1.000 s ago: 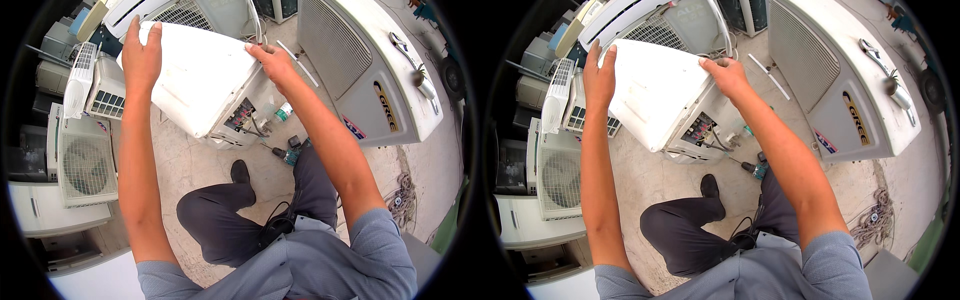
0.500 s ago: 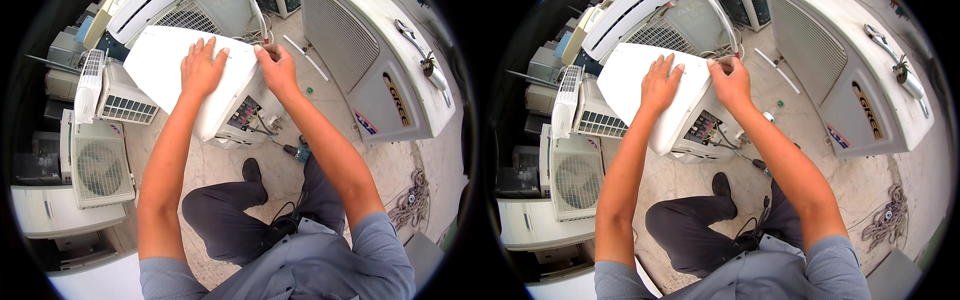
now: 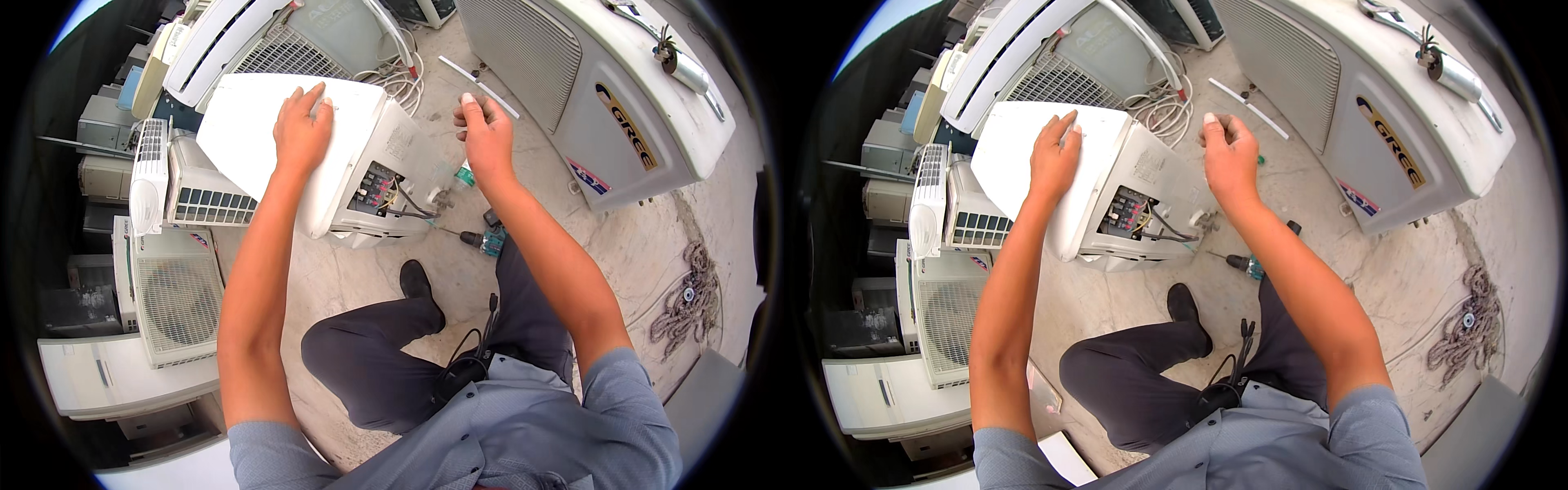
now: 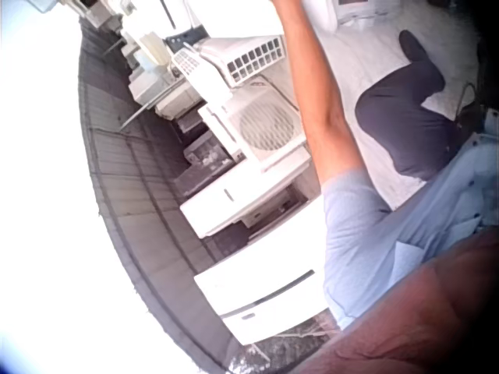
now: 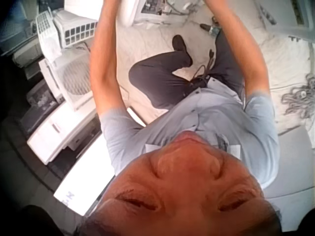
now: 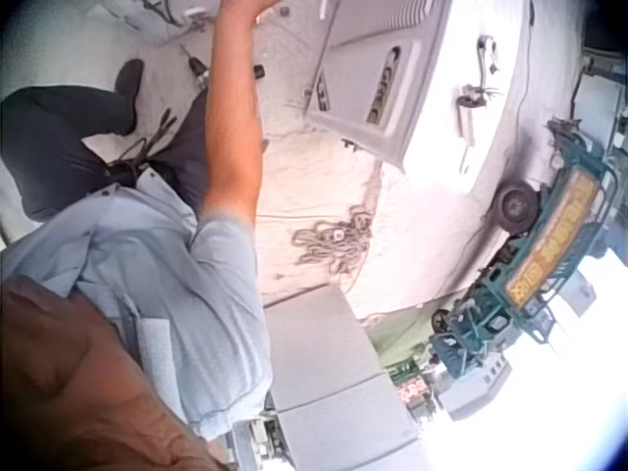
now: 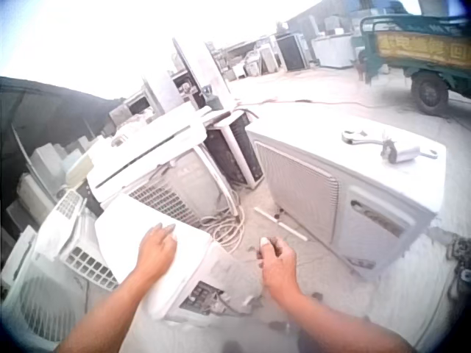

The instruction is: The person walks through an outdoor area filled with air conditioning units, picks up a cordless drill and a wrench, and approaches a specific unit. They use the drill to remove screws from the unit's side panel, then use scissors to cut a wire inside the electrical compartment before closing the panel.

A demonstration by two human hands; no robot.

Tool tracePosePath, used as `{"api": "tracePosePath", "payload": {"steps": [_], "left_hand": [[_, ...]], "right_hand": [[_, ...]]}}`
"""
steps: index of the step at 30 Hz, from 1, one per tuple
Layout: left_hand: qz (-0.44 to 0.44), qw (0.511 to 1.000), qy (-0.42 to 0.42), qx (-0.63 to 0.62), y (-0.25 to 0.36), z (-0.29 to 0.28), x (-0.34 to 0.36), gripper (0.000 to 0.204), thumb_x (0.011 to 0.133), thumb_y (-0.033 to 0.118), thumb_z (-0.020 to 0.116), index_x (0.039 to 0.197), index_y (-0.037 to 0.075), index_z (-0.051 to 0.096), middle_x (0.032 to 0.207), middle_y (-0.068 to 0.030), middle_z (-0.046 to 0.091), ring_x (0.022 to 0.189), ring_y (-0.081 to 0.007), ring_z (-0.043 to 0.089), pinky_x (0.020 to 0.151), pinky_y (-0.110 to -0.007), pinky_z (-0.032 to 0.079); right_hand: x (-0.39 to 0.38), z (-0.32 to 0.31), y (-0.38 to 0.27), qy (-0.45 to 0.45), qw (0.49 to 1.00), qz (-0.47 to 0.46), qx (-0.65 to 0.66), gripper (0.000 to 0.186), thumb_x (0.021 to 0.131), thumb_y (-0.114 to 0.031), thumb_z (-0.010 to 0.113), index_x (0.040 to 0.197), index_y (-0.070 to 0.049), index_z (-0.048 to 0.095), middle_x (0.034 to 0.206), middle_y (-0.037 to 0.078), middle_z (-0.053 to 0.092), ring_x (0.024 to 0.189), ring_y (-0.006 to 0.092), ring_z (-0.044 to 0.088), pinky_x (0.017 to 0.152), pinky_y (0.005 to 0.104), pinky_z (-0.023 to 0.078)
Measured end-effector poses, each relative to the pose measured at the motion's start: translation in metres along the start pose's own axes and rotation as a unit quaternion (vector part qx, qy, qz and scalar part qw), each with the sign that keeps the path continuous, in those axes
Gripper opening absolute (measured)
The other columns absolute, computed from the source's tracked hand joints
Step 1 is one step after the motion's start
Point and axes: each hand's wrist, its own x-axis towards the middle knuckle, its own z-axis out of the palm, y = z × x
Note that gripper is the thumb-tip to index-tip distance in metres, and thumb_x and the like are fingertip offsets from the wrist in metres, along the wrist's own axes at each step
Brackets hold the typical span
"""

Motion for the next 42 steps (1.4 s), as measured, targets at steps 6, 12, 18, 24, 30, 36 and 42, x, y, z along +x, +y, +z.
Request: {"api": "tracePosePath", "payload": {"steps": [6, 12, 18, 24, 30, 36, 42], "left_hand": [[-0.066, 0.998, -0.018, 0.016, 0.031, 0.001, 0.016, 0.048, 0.095, 0.039, 0.056, 0.133, 0.009, 0.062, 0.137, -0.0293, 0.054, 0.126, -0.0421, 0.053, 0.109, -0.050, 0.039], [-0.021, 0.999, 0.004, 0.029, 0.026, 0.006, 0.007, 0.047, 0.098, 0.036, 0.053, 0.135, 0.008, 0.060, 0.140, -0.0221, 0.054, 0.134, -0.0372, 0.047, 0.113, -0.045, 0.035], [-0.005, 0.999, 0.022, 0.040, 0.037, 0.008, 0.013, 0.047, 0.097, 0.033, 0.056, 0.130, 0.001, 0.063, 0.135, -0.0208, 0.061, 0.128, -0.0363, 0.053, 0.111, -0.041, 0.039], [0.016, 0.999, 0.032, 0.021, 0.027, 0.008, 0.005, 0.042, 0.095, 0.026, 0.056, 0.126, -0.001, 0.066, 0.132, -0.0218, 0.064, 0.125, -0.0366, 0.057, 0.110, -0.040, 0.041], [0.023, 0.999, 0.042, 0.017, 0.030, 0.010, 0.002, 0.045, 0.092, 0.032, 0.058, 0.123, 0.000, 0.068, 0.133, -0.0219, 0.063, 0.127, -0.0386, 0.056, 0.108, -0.045, 0.043], [-0.057, 0.998, 0.031, 0.015, 0.052, 0.006, 0.005, 0.046, 0.091, 0.032, 0.057, 0.122, -0.001, 0.068, 0.125, -0.0202, 0.068, 0.119, -0.0367, 0.060, 0.104, -0.043, 0.046], [0.013, 0.995, 0.055, 0.080, 0.059, 0.013, -0.021, 0.044, 0.095, 0.021, 0.054, 0.131, -0.002, 0.063, 0.131, -0.0241, 0.064, 0.127, -0.0393, 0.056, 0.109, -0.043, 0.041]], "right_hand": [[0.039, -0.002, 0.016, 0.087, 0.993, 0.055, 0.054, 0.030, 0.103, -0.030, 0.055, 0.100, -0.002, 0.062, 0.081, 0.002, 0.057, 0.076, 0.0118, 0.052, 0.070, 0.0289, 0.044], [0.069, 0.024, 0.030, 0.154, 0.980, 0.022, 0.128, 0.035, 0.105, -0.033, 0.052, 0.098, 0.000, 0.062, 0.080, 0.002, 0.056, 0.074, 0.0139, 0.050, 0.071, 0.0307, 0.045], [0.041, 0.111, 0.058, 0.093, 0.981, 0.006, 0.168, 0.039, 0.106, -0.037, 0.050, 0.102, 0.001, 0.060, 0.085, 0.004, 0.060, 0.077, 0.0142, 0.053, 0.072, 0.0300, 0.046], [0.027, 0.111, 0.063, 0.089, 0.985, -0.117, 0.095, 0.036, 0.105, -0.034, 0.051, 0.107, 0.002, 0.059, 0.089, 0.007, 0.061, 0.082, 0.0151, 0.055, 0.077, 0.0320, 0.048], [-0.006, 0.111, 0.072, 0.107, 0.985, -0.123, 0.048, 0.036, 0.105, -0.033, 0.049, 0.108, 0.001, 0.060, 0.097, 0.014, 0.064, 0.093, 0.0288, 0.059, 0.088, 0.0409, 0.046], [-0.005, 0.123, 0.060, 0.138, 0.976, -0.149, -0.073, 0.032, 0.102, -0.030, 0.048, 0.097, -0.002, 0.063, 0.097, 0.014, 0.066, 0.097, 0.0362, 0.057, 0.092, 0.0470, 0.041], [-0.014, 0.131, 0.061, 0.147, 0.976, -0.137, -0.082, 0.030, 0.101, -0.030, 0.049, 0.098, -0.003, 0.063, 0.097, 0.014, 0.065, 0.098, 0.0356, 0.057, 0.094, 0.0475, 0.039]]}}
